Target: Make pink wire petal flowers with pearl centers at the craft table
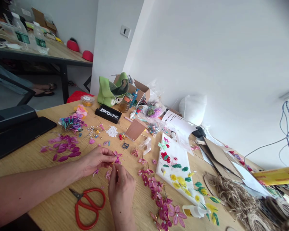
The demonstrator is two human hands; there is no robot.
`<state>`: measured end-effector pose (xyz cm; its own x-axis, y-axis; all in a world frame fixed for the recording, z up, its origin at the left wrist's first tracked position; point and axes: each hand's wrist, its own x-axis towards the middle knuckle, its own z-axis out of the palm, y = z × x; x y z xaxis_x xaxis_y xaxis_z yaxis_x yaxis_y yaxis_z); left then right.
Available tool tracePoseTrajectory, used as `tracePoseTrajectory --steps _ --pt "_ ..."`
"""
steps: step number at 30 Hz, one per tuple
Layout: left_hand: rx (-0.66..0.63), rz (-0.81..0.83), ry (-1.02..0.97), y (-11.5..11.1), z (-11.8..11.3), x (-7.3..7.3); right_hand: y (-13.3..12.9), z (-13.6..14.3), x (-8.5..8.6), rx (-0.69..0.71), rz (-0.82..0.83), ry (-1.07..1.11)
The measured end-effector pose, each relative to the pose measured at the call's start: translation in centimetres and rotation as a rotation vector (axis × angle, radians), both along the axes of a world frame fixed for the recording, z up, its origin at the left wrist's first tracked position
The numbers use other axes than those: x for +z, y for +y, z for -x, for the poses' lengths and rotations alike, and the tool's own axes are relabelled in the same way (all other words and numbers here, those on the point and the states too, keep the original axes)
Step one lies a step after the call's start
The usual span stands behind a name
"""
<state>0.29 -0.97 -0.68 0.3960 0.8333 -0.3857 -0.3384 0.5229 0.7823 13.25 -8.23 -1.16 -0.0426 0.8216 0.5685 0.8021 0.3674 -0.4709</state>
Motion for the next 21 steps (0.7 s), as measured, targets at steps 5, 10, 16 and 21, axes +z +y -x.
tracePoseTrajectory --steps 5,10,16,21 --pt "0.001 -0.011 0.007 -0.08 -0.02 0.10 -0.06 0.00 -0.17 0.049 0.030 0.000" --pt "0.011 -0.022 0.006 -0.04 -0.02 0.19 0.12 -0.29 -0.69 0.005 0.042 0.035" --pt "0.012 -0.021 0.003 -0.01 0.02 0.16 0.20 -0.32 -0.56 -0.031 0.044 0.029" --pt "0.000 -0.021 0.003 0.01 0.01 0.19 0.24 -0.31 -0.38 -0.076 0.050 0.025"
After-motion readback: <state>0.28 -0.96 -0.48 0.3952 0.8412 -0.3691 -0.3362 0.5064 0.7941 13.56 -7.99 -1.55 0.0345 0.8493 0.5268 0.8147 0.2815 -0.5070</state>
